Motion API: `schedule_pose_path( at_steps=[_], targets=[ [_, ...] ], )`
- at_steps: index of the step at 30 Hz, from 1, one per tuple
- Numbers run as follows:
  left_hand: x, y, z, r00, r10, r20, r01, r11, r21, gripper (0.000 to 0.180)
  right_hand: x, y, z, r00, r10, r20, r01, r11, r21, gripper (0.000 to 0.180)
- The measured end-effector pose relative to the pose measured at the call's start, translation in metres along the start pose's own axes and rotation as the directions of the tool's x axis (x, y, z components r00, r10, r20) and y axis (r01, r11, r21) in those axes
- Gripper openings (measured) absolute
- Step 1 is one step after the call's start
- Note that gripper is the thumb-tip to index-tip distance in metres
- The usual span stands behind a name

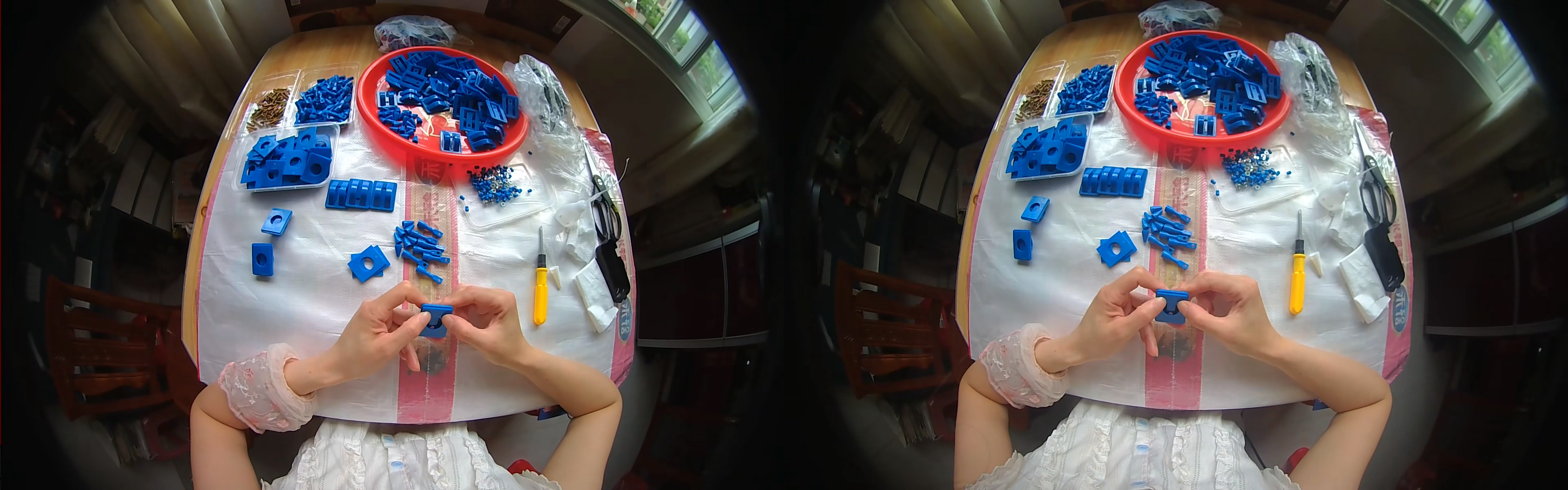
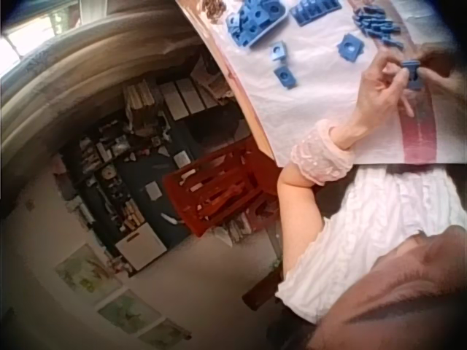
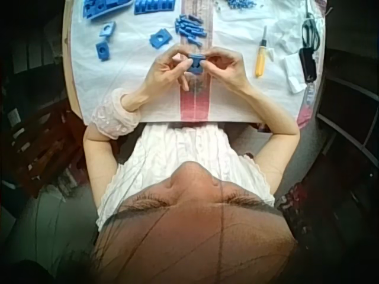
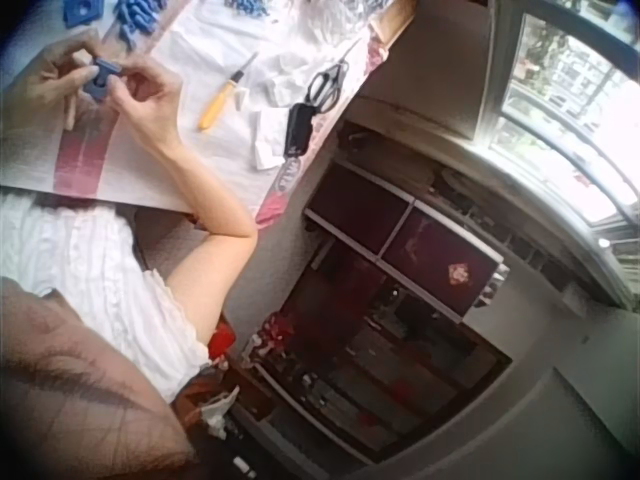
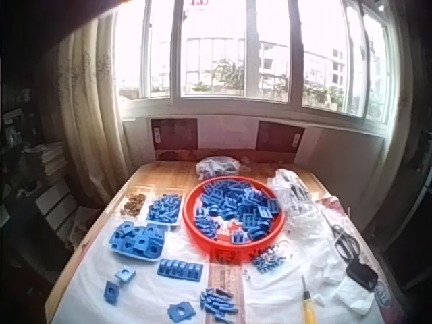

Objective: Assembling blue plastic components by applying glue and joining pieces together at a workspace.

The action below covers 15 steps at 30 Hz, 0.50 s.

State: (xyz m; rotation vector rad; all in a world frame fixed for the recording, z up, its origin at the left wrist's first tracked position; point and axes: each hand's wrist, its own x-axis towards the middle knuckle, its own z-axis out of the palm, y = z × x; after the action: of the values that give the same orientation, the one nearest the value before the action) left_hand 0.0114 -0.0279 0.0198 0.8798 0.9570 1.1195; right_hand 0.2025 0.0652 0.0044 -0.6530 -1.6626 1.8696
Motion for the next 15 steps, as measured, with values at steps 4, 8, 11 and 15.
schedule_pose_path(
  at_steps=[4,8,11,15],
  targets=[
    [-0.0005,-0.0005,0.0002,1.000,0.006,-0.002,-0.006,1.000,0.009,0.010,0.0002,-0.0016,0.0003,1.000,-0.001,-0.005,0.001,1.000,-0.021,0.016],
    [-0.0003,-0.0011,-0.0004,1.000,0.004,-0.005,-0.003,1.000,0.020,0.010,0.0005,-0.0052,0.0022,1.000,0.016,-0.014,-0.016,1.000,-0.002,0.017],
    [-0.0005,-0.0014,0.0000,1.000,0.006,-0.006,-0.006,1.000,0.016,0.010,0.0000,-0.0056,0.0023,1.000,0.019,-0.011,-0.018,1.000,0.016,0.017],
    [-0.0003,-0.0017,-0.0006,1.000,0.006,0.001,-0.006,1.000,0.006,0.010,0.0008,-0.0060,0.0013,1.000,-0.005,0.007,0.005,1.000,0.000,0.017]
  ],
)
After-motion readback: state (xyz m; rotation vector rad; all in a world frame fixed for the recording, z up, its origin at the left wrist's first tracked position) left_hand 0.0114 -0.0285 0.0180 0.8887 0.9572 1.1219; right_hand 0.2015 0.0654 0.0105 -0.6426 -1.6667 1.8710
